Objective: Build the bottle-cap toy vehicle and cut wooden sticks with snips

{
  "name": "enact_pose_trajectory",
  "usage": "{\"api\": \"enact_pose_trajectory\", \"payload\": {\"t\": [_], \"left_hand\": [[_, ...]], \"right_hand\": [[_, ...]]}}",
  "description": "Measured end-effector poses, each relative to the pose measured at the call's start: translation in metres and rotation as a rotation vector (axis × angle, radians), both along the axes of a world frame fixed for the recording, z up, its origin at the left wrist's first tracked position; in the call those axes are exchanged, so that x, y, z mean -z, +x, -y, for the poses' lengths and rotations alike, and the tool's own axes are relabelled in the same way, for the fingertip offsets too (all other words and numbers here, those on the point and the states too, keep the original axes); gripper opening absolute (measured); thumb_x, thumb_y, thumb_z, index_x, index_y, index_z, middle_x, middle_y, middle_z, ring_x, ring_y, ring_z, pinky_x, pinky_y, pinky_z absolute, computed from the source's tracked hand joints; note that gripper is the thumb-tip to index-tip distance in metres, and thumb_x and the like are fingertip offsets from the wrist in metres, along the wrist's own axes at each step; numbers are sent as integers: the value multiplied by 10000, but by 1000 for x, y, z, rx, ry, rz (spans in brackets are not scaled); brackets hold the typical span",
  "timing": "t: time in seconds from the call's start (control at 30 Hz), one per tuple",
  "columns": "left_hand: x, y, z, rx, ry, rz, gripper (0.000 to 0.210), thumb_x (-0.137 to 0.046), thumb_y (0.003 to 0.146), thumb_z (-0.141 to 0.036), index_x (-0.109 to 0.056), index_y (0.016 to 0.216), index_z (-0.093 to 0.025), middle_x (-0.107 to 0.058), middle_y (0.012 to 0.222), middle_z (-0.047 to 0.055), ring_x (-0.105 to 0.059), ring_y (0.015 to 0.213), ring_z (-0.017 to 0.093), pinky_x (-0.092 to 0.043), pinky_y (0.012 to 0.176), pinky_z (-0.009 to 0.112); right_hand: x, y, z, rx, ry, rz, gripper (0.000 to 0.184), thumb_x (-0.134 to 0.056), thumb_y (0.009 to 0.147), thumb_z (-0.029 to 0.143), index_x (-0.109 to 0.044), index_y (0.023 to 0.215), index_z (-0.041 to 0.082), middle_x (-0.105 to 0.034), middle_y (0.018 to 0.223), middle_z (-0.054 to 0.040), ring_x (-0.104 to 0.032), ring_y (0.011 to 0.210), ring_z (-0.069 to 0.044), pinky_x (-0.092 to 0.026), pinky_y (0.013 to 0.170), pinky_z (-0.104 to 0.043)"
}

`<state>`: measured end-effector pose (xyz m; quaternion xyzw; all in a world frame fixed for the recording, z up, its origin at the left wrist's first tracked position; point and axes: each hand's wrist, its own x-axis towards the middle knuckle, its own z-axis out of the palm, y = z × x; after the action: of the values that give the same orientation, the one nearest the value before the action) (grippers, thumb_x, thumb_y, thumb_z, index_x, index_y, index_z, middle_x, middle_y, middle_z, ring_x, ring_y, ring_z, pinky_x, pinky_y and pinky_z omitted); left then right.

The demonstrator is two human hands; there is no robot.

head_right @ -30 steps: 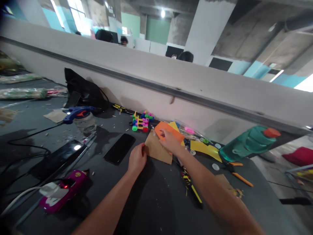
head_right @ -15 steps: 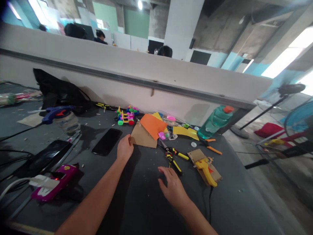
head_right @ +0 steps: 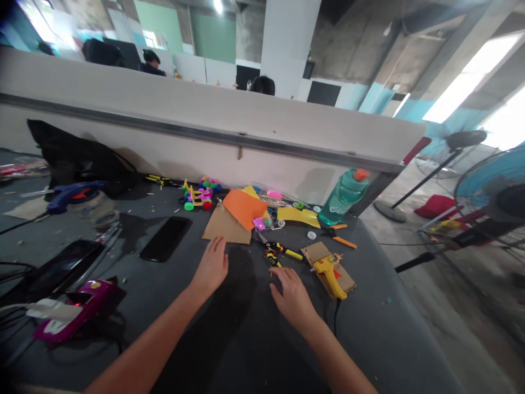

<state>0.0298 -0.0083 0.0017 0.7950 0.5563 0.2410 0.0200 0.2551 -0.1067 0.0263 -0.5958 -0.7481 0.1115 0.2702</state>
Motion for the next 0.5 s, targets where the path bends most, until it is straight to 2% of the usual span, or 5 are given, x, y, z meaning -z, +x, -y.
{"api": "enact_pose_trajectory", "payload": {"t": [0.07,0.17,0.3,0.4,0.5], "left_hand": [[3,-1,15,-6,-37,-63,458,-334,841,-160,-397,1289,-93,-430,1354,152,-314,1295,267,-296,1027,479],[12,-12,29,-162,-58,-157,520,-303,884,-320,-386,1298,-16,-386,1371,217,-260,1313,318,-200,1040,547],[25,-16,35,-225,-56,-215,723,-262,870,-511,-327,1322,50,-291,1403,272,-199,1333,338,-141,1062,520],[27,9,35,-105,-78,-213,783,-240,854,-568,-318,1329,49,-292,1403,269,-174,1342,327,-135,1072,498],[19,36,38,219,-112,-207,695,-228,876,-521,-316,1350,-21,-281,1434,196,-160,1355,271,-164,1084,453]], "right_hand": [[0,-5,-7,-23,11,19,299,-473,800,158,-539,1089,196,-606,1049,-88,-547,1004,-224,-447,889,-417],[6,-15,-8,-47,20,28,328,-456,809,153,-520,1126,200,-595,1077,-88,-537,1034,-225,-441,908,-429],[23,-27,-2,-32,36,9,387,-437,830,172,-456,1216,190,-566,1141,-101,-518,1082,-219,-443,930,-423],[33,-33,-1,-35,36,4,391,-426,841,179,-437,1232,186,-556,1161,-104,-510,1098,-220,-439,944,-431],[35,-33,-3,-32,41,1,379,-404,849,174,-436,1226,182,-557,1157,-109,-516,1095,-217,-443,944,-431]]}}
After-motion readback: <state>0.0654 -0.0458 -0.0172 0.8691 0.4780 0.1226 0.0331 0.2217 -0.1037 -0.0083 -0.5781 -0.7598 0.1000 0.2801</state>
